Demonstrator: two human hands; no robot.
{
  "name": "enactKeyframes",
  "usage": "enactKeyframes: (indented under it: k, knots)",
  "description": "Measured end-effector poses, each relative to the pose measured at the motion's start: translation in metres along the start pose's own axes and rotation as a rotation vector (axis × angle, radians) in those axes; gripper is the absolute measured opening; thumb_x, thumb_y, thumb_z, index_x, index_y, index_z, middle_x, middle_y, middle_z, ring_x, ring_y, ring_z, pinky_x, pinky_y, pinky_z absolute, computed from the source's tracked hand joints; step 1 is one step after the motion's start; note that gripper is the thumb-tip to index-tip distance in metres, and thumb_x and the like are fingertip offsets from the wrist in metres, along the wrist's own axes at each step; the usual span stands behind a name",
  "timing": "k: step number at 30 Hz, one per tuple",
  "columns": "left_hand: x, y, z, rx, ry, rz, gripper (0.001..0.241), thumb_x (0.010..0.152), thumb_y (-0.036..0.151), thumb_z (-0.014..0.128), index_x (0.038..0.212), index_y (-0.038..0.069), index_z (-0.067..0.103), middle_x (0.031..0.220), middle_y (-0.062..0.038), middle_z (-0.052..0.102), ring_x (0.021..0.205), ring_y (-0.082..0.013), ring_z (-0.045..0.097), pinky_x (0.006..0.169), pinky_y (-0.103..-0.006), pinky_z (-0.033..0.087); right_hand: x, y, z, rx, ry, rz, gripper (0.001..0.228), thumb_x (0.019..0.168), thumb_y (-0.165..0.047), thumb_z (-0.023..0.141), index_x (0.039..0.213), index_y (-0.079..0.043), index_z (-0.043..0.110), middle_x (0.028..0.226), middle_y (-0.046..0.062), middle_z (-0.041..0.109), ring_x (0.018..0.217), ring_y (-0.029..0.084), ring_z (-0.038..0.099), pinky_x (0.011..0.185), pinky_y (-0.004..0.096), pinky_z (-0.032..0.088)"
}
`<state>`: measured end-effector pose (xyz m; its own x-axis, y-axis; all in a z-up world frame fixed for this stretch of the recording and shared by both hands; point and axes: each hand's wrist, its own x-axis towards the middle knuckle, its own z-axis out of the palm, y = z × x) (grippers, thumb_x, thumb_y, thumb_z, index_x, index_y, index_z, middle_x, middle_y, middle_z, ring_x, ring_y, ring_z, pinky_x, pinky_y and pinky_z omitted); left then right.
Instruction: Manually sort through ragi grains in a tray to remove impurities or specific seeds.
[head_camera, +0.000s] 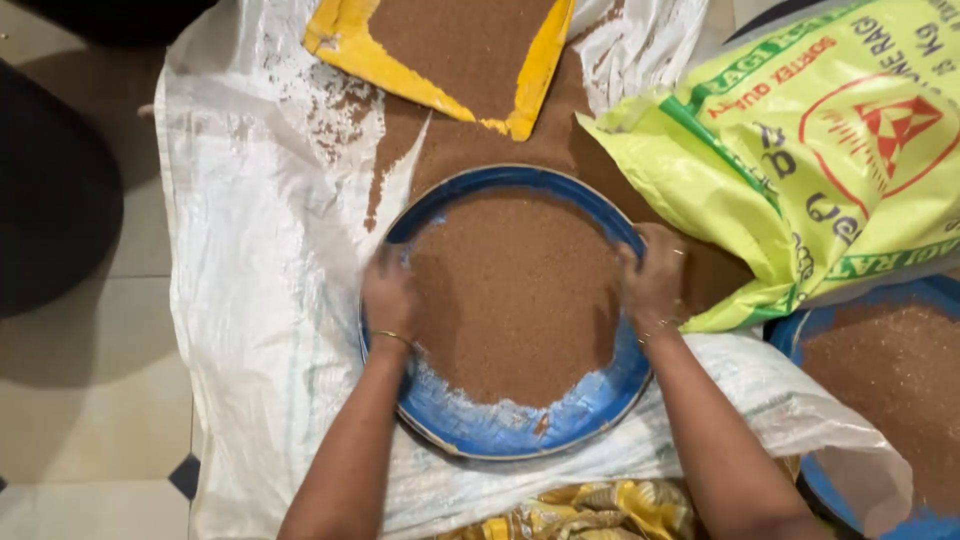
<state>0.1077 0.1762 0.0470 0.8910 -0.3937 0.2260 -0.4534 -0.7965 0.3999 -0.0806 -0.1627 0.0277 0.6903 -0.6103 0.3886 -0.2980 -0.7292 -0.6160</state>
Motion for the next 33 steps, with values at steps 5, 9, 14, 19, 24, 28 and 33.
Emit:
enactKeyframes:
  k: [5,9,14,19,24,28,33]
  knots:
    - [-0.006,0.029,0.076,-0.117,-0.105,0.186,0.048,0.096,0.024,0.06,0.138,0.002,0.056,0.145,-0.024,0.054,0.133,-0.0422,0.05,0.113,-0.0507,0.036,0.014,-0.037,0.049,0.378,-0.209,0.118,0.029,0.097,-0.024,0.065,0.118,-0.004,0.068,0.115,0.018,0.07,0.104,0.031,0.067,0.091,0.041,0.053]
    - [-0.056,0.1,0.096,-0.411,-0.17,-0.128,0.044,0.104,0.03,0.047,0.14,0.009,0.059,0.144,-0.016,0.058,0.134,-0.0359,0.053,0.116,-0.0472,0.036,-0.041,-0.085,0.054,0.564,-0.414,0.536,0.036,0.096,-0.038,0.058,0.116,-0.014,0.075,0.109,0.007,0.077,0.096,0.024,0.071,0.087,0.034,0.056]
    - [-0.033,0.146,0.132,-1.015,0.091,-0.602,0.048,0.106,0.04,0.041,0.137,0.007,0.058,0.136,-0.015,0.064,0.128,-0.0318,0.059,0.112,-0.0429,0.045,-0.023,-0.106,0.066,0.92,-0.321,0.679,0.047,0.098,-0.047,0.054,0.124,-0.011,0.069,0.119,0.008,0.074,0.108,0.021,0.07,0.097,0.033,0.054]
    - [0.139,0.185,0.093,-1.803,0.172,-0.671,0.066,0.106,0.054,0.041,0.142,-0.001,0.051,0.141,-0.019,0.059,0.124,-0.0319,0.059,0.106,-0.0438,0.049,0.142,-0.134,0.059,1.617,-0.324,0.786,0.06,0.1,-0.054,0.053,0.132,-0.004,0.059,0.125,0.012,0.067,0.111,0.026,0.067,0.094,0.04,0.058]
    - [0.197,0.136,0.129,-1.274,0.173,-0.406,0.07,0.107,0.055,0.039,0.152,0.002,0.044,0.158,-0.014,0.045,0.147,-0.0271,0.041,0.122,-0.0398,0.028,0.202,-0.095,0.109,1.132,-0.297,0.43,0.054,0.099,-0.042,0.062,0.138,-0.006,0.056,0.139,0.009,0.061,0.126,0.02,0.058,0.104,0.036,0.048]
    - [0.118,0.057,0.186,-0.413,-0.447,-0.139,0.061,0.107,0.057,0.034,0.147,0.016,0.057,0.153,-0.011,0.053,0.144,-0.0296,0.045,0.125,-0.0444,0.029,0.138,-0.061,0.133,0.218,-0.935,0.356,0.045,0.094,-0.043,0.068,0.129,-0.015,0.067,0.132,0.016,0.07,0.121,0.027,0.068,0.105,0.037,0.054]
    - [0.024,0.091,0.093,-0.137,-0.588,-0.071,0.052,0.101,0.051,0.036,0.137,0.023,0.061,0.146,-0.004,0.055,0.143,-0.0245,0.039,0.123,-0.0485,0.018,0.019,-0.048,0.112,0.065,-0.771,0.113,0.044,0.096,-0.038,0.064,0.13,-0.01,0.067,0.141,0.014,0.059,0.129,0.029,0.053,0.111,0.045,0.041]
